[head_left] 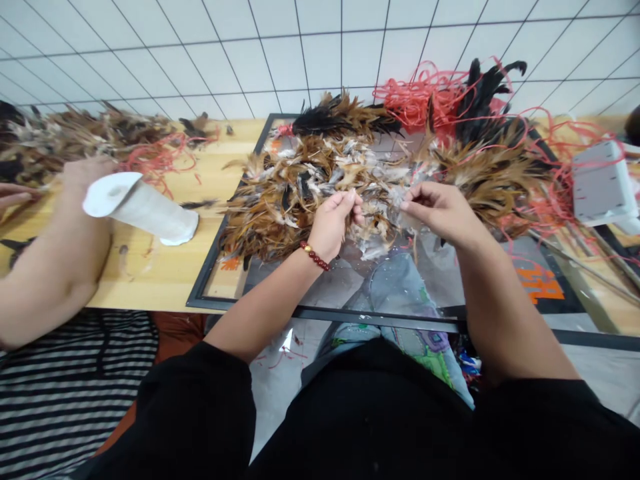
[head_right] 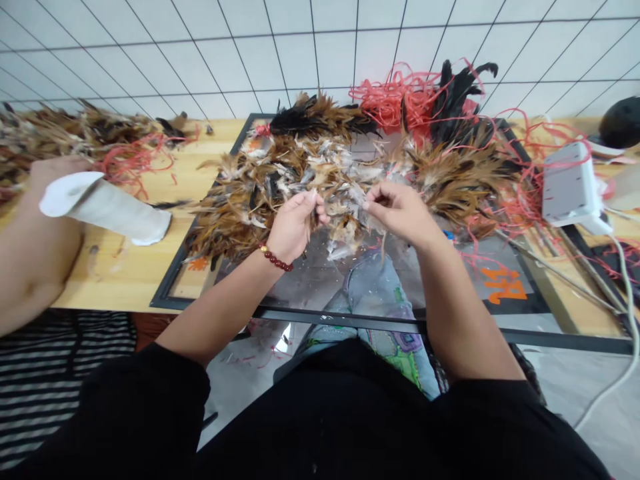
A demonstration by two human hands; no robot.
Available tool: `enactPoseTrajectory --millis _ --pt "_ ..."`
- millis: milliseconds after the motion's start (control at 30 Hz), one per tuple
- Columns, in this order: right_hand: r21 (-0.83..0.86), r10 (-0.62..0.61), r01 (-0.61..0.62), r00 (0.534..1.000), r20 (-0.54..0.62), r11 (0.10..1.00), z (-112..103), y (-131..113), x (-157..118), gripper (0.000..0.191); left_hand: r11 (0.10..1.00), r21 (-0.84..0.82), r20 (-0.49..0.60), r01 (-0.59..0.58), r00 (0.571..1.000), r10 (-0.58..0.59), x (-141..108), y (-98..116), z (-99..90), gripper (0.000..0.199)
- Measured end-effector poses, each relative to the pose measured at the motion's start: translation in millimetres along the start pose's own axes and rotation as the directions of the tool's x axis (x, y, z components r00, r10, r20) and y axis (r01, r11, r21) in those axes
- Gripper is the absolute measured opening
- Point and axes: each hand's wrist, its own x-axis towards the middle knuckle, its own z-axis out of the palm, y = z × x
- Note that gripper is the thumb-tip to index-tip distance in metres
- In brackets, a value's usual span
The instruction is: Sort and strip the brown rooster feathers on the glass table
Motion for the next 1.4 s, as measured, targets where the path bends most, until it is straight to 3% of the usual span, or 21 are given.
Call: enactPoseTrajectory --millis 100,167,267,400,567,667,800,867,967,1000,1067,1167,1267,1333,1400 --pt "0.346 0.154 -0.171 0.985 0.077 0.923 26.0 -12.7 -0.9 0.033 1.0 0.022 0.001 -0.013 1.0 0.013 1.1 -6.4 1.0 0.025" --pt "0.466 0.217 -0.273 0.961 0.172 0.841 41.4 -18.5 -2.7 0.038 0.999 0.029 -0.019 -0.029 0.999 0.03 3.2 -10.8 0.4 0.023" --pt "0.512 0.254 -0.357 0.931 0.262 0.781 55.5 -24.6 -5.8 0.04 0.999 0.006 0.003 -0.033 0.999 0.033 5.4 -14.6 -0.7 0.023" --pt "0.557 0.311 -0.408 0.913 0.264 0.724 61.5 -31.0 -7.7 0.036 0.998 -0.051 0.071 -0.034 0.997 0.037 3.0 -13.1 1.1 0.025" --pt "0.581 0.354 -0.466 0.885 0.303 0.667 65.0 -34.7 -7.9 0.03 0.997 -0.074 0.071 0.026 0.997 -0.021 -3.8 -7.1 8.2 0.021" --pt "0.501 0.302 -0.4 0.915 0.267 0.767 60.5 -33.0 -8.0 0.034 0.993 -0.105 0.04 0.057 0.998 -0.053 -5.3 -2.9 10.1 0.023" --pt "0.147 0.179 -0.189 0.981 0.079 0.971 40.7 -29.8 -8.2 0.029 0.975 -0.22 -0.05 0.041 0.997 -0.053 -2.8 2.7 6.0 0.029" --pt "0.001 0.091 -0.093 0.979 0.184 0.996 30.9 -29.6 -9.3 0.024 0.966 -0.257 -0.084 0.035 0.995 -0.058 -1.4 4.7 3.3 0.03" --pt "-0.091 -0.027 0.081 0.875 0.483 0.993 23.9 -29.8 -11.6 0.02 0.967 -0.251 -0.115 0.038 0.991 -0.069 -1.0 6.4 1.7 0.031" --pt "-0.122 -0.041 0.126 0.843 0.536 0.984 23.6 -29.5 -12.1 0.017 0.97 -0.239 -0.119 0.041 0.99 -0.071 -1.2 6.5 1.9 0.031" --pt "-0.175 -0.031 0.158 0.822 0.569 0.972 24.3 -28.1 -12.3 0.01 0.977 -0.209 -0.114 0.042 0.991 -0.067 -1.8 5.9 2.9 0.031" --pt "-0.072 0.013 0.026 0.867 0.498 0.997 26.2 -26.1 -10.6 0.012 0.99 -0.141 -0.086 0.014 0.996 -0.027 -2.0 2.1 4.5 0.031" --pt "0.231 0.119 -0.186 0.954 0.276 0.955 32.3 -27.2 -8.3 0.03 0.996 -0.051 -0.095 -0.069 0.993 0.064 -1.4 -4.9 5.3 0.03" --pt "0.405 0.217 -0.266 0.962 0.164 0.875 40.1 -30.2 -7.6 0.042 0.992 -0.017 -0.099 -0.122 0.988 0.119 -1.0 -9.7 5.3 0.028" --pt "0.512 0.277 -0.313 0.949 0.147 0.8 49.4 -34.4 -7.8 0.049 0.992 -0.018 -0.075 -0.127 0.989 0.125 -0.8 -13.3 5.2 0.025"
